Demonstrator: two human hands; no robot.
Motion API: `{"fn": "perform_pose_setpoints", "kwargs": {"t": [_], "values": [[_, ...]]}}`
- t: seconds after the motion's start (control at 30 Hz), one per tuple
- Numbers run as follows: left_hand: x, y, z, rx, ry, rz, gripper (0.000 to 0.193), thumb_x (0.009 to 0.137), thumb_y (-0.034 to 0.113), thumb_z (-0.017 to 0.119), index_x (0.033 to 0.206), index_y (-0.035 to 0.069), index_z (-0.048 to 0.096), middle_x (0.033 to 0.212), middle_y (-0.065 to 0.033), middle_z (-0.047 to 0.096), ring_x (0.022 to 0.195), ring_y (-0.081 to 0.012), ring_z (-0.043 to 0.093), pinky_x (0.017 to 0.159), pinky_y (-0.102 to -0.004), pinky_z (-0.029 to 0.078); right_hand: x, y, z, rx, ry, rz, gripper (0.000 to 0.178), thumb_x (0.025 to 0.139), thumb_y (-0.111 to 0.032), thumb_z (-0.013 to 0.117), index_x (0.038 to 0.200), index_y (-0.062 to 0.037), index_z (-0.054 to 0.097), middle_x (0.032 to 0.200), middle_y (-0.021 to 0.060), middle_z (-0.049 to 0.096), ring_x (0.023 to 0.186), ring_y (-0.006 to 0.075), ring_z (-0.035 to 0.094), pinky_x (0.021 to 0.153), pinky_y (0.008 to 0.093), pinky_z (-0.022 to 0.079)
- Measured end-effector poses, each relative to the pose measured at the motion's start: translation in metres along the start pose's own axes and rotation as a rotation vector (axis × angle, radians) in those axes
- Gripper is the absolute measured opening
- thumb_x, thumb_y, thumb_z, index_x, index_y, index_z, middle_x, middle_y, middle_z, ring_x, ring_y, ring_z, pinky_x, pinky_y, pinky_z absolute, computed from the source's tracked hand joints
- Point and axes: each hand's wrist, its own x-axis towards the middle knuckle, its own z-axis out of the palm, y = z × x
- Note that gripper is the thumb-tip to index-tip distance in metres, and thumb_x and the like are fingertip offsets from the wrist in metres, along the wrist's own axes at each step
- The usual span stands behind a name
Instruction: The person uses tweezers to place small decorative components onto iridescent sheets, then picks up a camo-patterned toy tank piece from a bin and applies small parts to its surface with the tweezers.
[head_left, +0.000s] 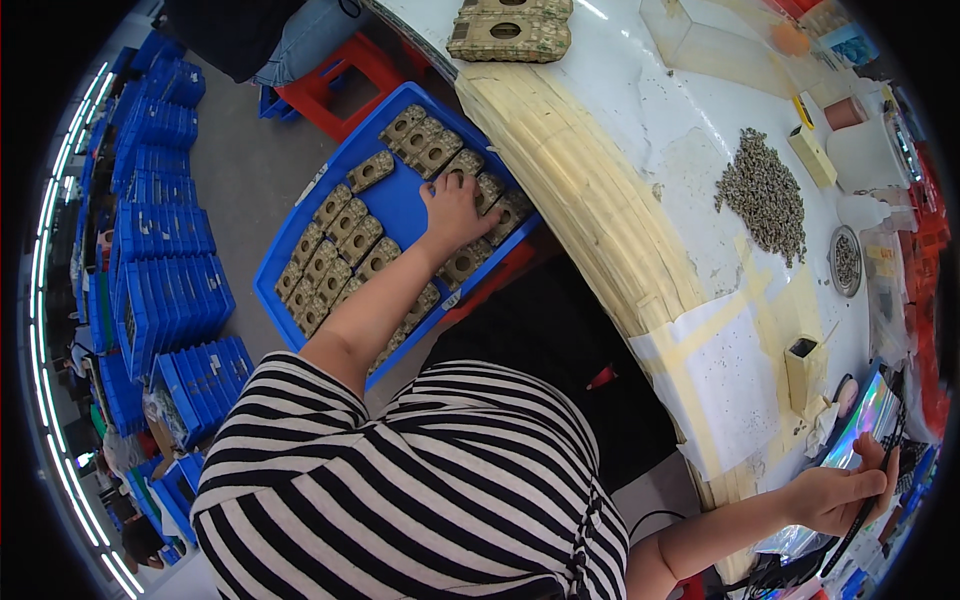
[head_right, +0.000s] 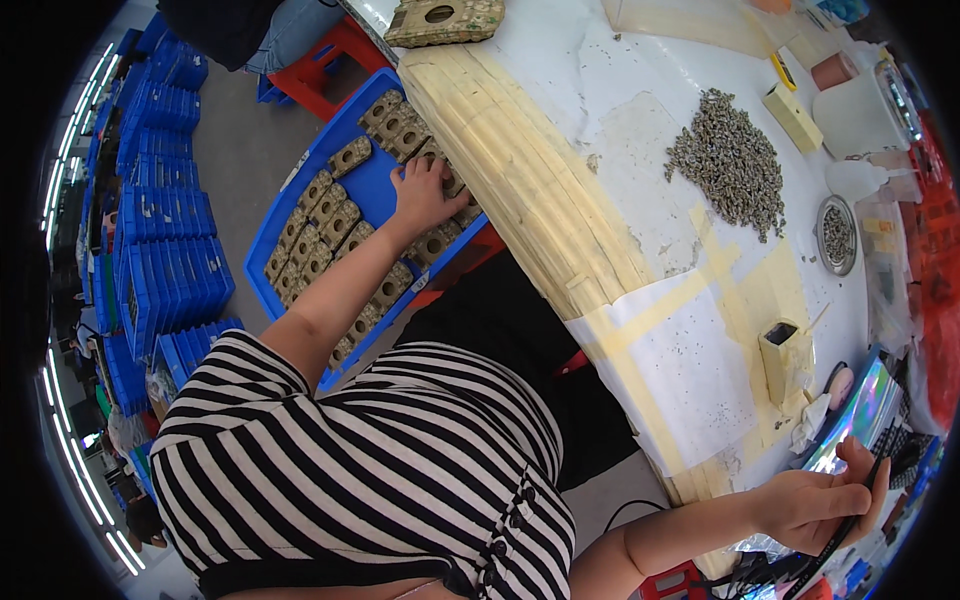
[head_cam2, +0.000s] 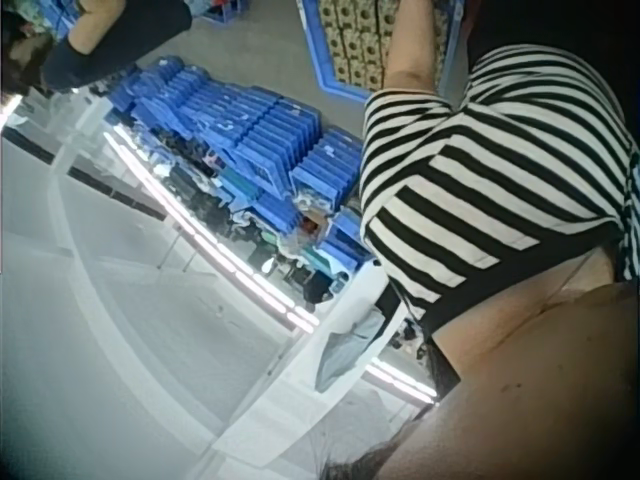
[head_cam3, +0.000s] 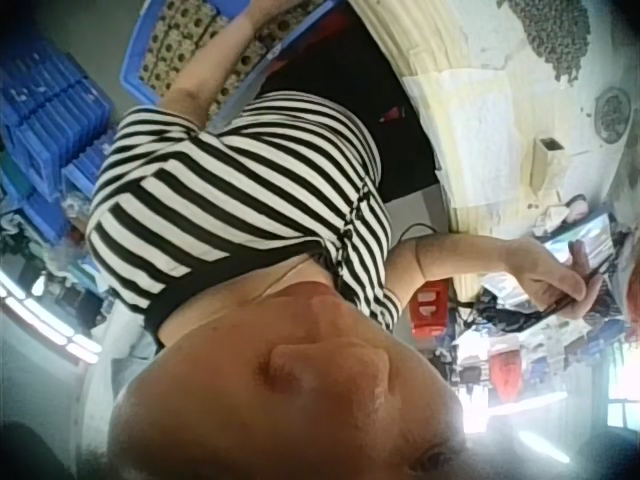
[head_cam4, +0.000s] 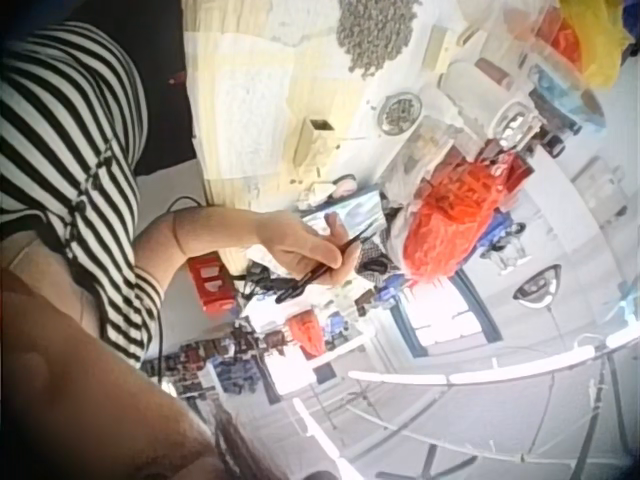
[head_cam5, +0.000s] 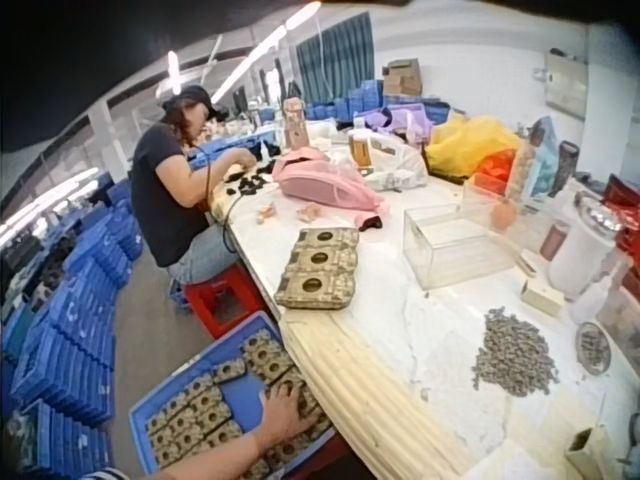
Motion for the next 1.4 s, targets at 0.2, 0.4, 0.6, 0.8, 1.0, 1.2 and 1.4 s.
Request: {"fn": "perform_pose_setpoints", "kwargs": {"t": [0.2, 0.4, 0.6, 0.8, 1.0, 1.2, 1.4], "values": [[0.006, 0.011, -0.022, 0.084, -0.203, -0.023, 0.051, 0.069, 0.052, 0.067, 0.093, 0.008, 0.07, 0.112, -0.0169, 0.053, 0.117, -0.0329, 0.043, 0.101, -0.0596, 0.022, 0.001, 0.001, -0.001, -0.014, -0.003, -0.023, 0.033, 0.102, -0.016, 0.035, 0.105, 0.0098, 0.055, 0.078, 0.0162, 0.064, 0.067, 0.0198, 0.062, 0.065, 0.0282, 0.052], [-0.002, -0.008, -0.006, -0.14, 0.054, 0.071, 0.036, 0.064, 0.044, 0.074, 0.073, 0.011, 0.064, 0.106, -0.0166, 0.053, 0.111, -0.034, 0.046, 0.099, -0.0555, 0.022, 0.001, 0.001, 0.0, -0.012, 0.003, -0.018, 0.033, 0.102, -0.016, 0.035, 0.104, 0.0101, 0.056, 0.078, 0.0161, 0.064, 0.067, 0.0198, 0.062, 0.064, 0.0281, 0.052], [-0.023, -0.032, -0.016, -0.278, 0.35, 0.331, 0.035, 0.062, 0.039, 0.077, 0.072, 0.011, 0.059, 0.114, -0.0155, 0.05, 0.115, -0.0328, 0.045, 0.1, -0.0542, 0.023, 0.002, 0.001, -0.002, -0.089, -0.022, -0.019, 0.035, 0.103, -0.019, 0.033, 0.107, 0.0093, 0.052, 0.076, 0.0173, 0.061, 0.068, 0.0216, 0.062, 0.064, 0.0273, 0.053], [-0.037, -0.036, -0.016, -0.364, 0.491, 0.338, 0.036, 0.063, 0.04, 0.077, 0.074, 0.011, 0.058, 0.119, -0.0156, 0.048, 0.119, -0.0341, 0.044, 0.101, -0.0514, 0.024, 0.002, 0.0, -0.002, -0.089, -0.014, -0.014, 0.035, 0.103, -0.02, 0.033, 0.108, 0.0091, 0.052, 0.077, 0.0177, 0.062, 0.069, 0.0216, 0.063, 0.065, 0.0274, 0.053], [-0.041, -0.025, -0.032, -0.409, 0.55, 0.376, 0.036, 0.062, 0.039, 0.077, 0.073, 0.01, 0.058, 0.121, -0.0163, 0.048, 0.119, -0.0347, 0.044, 0.102, -0.0504, 0.024, 0.001, 0.003, -0.003, -0.098, -0.013, -0.003, 0.034, 0.103, -0.021, 0.034, 0.107, 0.0082, 0.051, 0.077, 0.0177, 0.062, 0.069, 0.0211, 0.063, 0.066, 0.0279, 0.053], [-0.04, -0.025, -0.035, -0.398, 0.542, 0.393, 0.035, 0.061, 0.037, 0.077, 0.074, 0.011, 0.058, 0.12, -0.0154, 0.048, 0.119, -0.0343, 0.045, 0.101, -0.0511, 0.024, 0.002, 0.003, -0.003, -0.099, -0.014, -0.011, 0.034, 0.103, -0.021, 0.035, 0.107, 0.0079, 0.051, 0.078, 0.0179, 0.063, 0.068, 0.0213, 0.063, 0.066, 0.0281, 0.053], [-0.025, -0.031, -0.031, -0.302, 0.382, 0.367, 0.035, 0.062, 0.039, 0.077, 0.074, 0.011, 0.059, 0.119, -0.0142, 0.05, 0.119, -0.0314, 0.045, 0.102, -0.0553, 0.019, 0.002, 0.007, -0.006, -0.078, -0.011, -0.024, 0.033, 0.103, -0.02, 0.035, 0.106, 0.0091, 0.051, 0.079, 0.0188, 0.062, 0.069, 0.0226, 0.064, 0.065, 0.0289, 0.054]]}}
